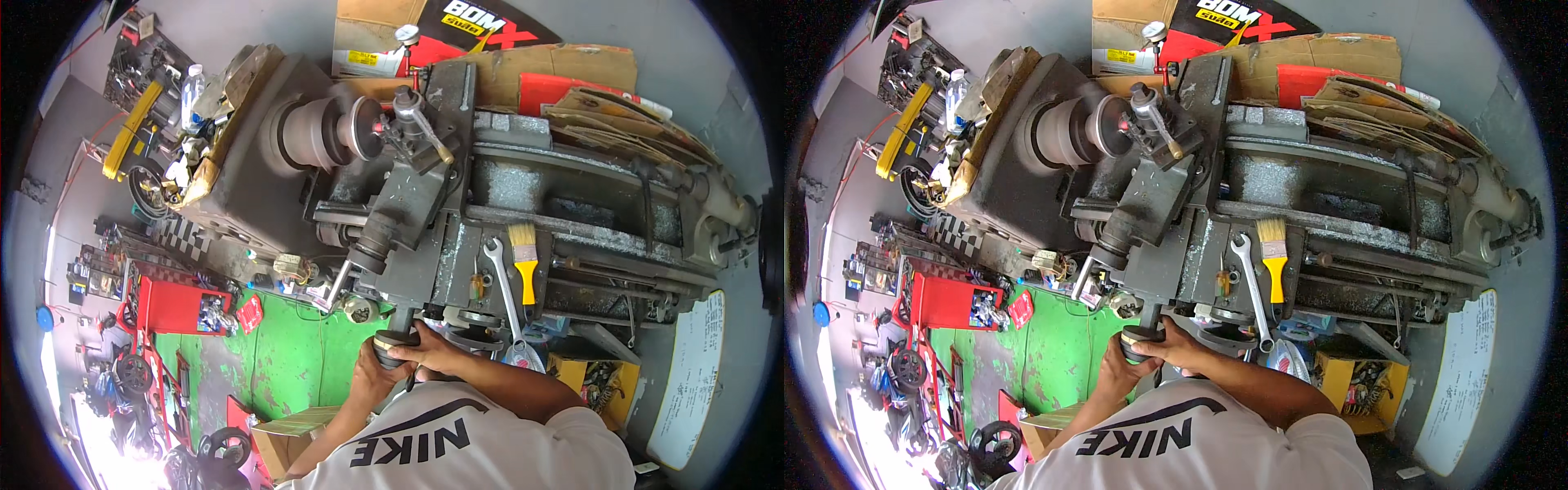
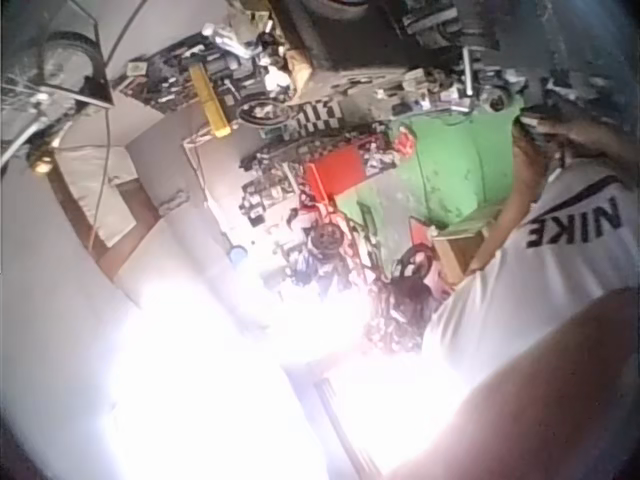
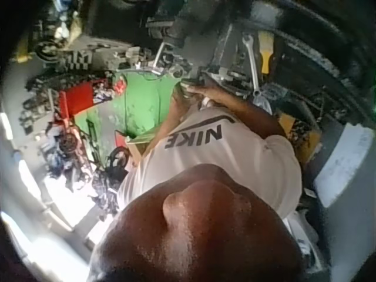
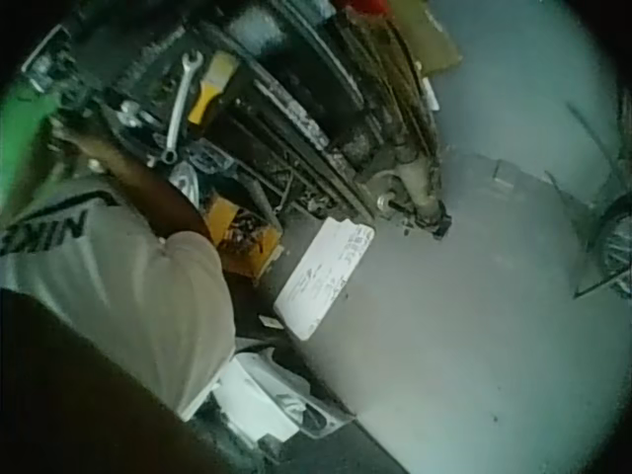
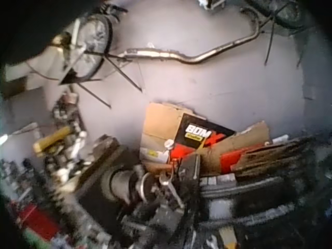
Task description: The person operates a lathe machine, turning on the power switch, positioning the tool post, and turning the handwheels to machine a rotating metal part.
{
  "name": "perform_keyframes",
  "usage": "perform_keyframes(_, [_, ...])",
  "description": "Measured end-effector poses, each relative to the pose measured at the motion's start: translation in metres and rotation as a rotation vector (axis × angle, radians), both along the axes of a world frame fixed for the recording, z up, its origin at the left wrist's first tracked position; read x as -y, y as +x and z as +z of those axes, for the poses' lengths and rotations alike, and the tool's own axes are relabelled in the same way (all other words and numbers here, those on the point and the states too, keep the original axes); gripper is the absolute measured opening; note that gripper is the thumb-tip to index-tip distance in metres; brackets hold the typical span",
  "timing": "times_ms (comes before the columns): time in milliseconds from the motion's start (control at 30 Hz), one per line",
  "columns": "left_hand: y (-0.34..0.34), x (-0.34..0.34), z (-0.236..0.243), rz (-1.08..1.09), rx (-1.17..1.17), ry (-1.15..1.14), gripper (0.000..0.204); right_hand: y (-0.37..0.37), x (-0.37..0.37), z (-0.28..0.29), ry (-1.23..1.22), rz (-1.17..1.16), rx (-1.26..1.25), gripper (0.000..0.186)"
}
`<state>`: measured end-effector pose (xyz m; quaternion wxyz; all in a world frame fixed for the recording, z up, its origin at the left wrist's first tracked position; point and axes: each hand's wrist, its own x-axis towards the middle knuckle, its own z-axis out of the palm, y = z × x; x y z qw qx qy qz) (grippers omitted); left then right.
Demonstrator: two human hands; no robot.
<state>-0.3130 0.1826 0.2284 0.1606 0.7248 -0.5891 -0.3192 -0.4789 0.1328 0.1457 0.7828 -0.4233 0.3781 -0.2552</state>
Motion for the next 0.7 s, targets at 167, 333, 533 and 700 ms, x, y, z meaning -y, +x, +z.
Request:
perform_keyframes(167, [0.018, 0.002, -0.011, 0.001, -0.255, 0.041, 0.089, -0.004, 0.002, -0.009, 0.035, 0.032, 0.131, 0.066])
perform_keyframes(333, [0.028, 0.001, -0.022, 0.009, -0.382, 0.035, 0.091, -0.006, 0.002, -0.009, 0.041, -0.018, 0.344, 0.066])
perform_keyframes(533, [0.010, -0.005, -0.016, -0.087, -0.149, -0.169, 0.092, -0.004, 0.004, 0.014, 0.035, -0.023, 0.176, 0.066])
perform_keyframes(700, [0.000, -0.005, -0.012, -0.055, 0.028, -0.171, 0.092, -0.005, 0.005, 0.033, 0.068, 0.017, -0.013, 0.067])
